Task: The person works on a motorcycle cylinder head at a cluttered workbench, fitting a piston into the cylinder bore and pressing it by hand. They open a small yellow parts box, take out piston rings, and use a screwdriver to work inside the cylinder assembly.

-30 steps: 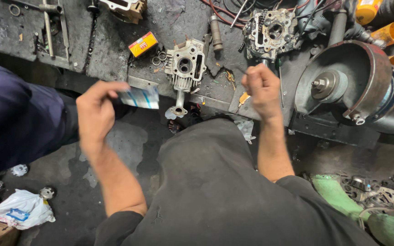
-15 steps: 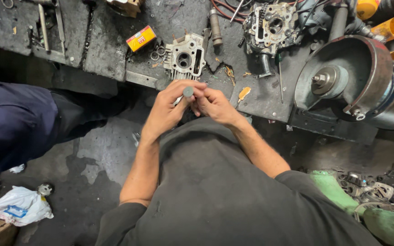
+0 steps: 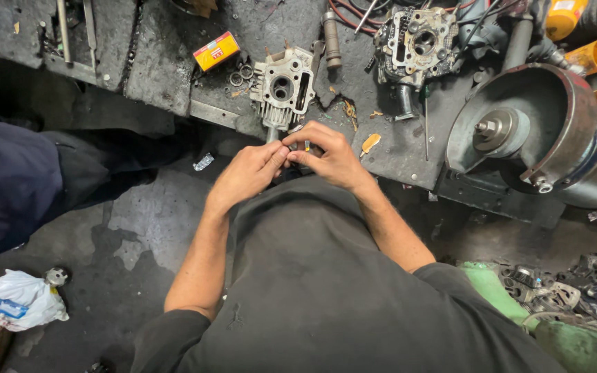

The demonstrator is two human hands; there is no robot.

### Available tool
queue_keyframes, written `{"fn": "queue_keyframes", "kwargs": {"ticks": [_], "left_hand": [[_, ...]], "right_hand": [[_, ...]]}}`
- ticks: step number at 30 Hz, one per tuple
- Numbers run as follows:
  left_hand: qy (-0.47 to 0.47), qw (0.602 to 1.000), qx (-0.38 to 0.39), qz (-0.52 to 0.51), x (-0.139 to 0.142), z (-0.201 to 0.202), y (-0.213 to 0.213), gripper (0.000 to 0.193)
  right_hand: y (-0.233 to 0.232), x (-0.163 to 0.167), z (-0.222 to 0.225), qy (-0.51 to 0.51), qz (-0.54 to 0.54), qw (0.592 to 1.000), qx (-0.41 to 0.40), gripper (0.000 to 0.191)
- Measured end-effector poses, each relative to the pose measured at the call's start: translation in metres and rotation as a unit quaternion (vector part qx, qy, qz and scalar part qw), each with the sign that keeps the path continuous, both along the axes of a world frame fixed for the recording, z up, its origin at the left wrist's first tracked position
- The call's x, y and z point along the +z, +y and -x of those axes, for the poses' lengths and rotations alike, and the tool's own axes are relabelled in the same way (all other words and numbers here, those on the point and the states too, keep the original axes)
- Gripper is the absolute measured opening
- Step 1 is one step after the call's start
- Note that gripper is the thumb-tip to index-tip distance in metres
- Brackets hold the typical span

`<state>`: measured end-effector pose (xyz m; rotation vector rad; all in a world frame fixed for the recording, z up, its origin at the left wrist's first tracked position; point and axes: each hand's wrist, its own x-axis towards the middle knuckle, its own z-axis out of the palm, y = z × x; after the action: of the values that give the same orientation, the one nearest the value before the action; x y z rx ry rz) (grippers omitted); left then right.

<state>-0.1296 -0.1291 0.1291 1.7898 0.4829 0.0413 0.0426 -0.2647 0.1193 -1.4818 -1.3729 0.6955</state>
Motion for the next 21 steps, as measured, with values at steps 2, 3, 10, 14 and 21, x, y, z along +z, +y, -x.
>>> {"fn": "queue_keyframes", "kwargs": {"ticks": [2,3,10,14,21], "left_hand": [[0.011,1.0,0.006,0.023,0.0,-0.003,-0.001,0.037],[0.017,0.999,0.012,0.031,0.0,-0.004,-0.001,0.037],[0.037,0.993,0.11,-0.022,-0.025,0.009,0.013,0.034],[0.035,0.977,0.203,-0.058,-0.076,0.003,0.02,0.053],[0.019,0.987,0.157,0.016,-0.16,-0.029,0.019,0.096]], "right_hand": [[0.0,-0.007,-0.004,-0.006,0.016,1.0,-0.002,0.025],[-0.001,-0.011,-0.007,-0.011,0.035,0.999,0.004,0.025],[-0.013,-0.03,-0.051,0.159,-0.004,0.972,-0.173,0.019],[-0.027,-0.032,-0.077,0.161,-0.024,0.97,-0.179,0.021],[-0.021,-0.039,-0.054,0.191,-0.004,0.964,-0.188,0.03]]}}
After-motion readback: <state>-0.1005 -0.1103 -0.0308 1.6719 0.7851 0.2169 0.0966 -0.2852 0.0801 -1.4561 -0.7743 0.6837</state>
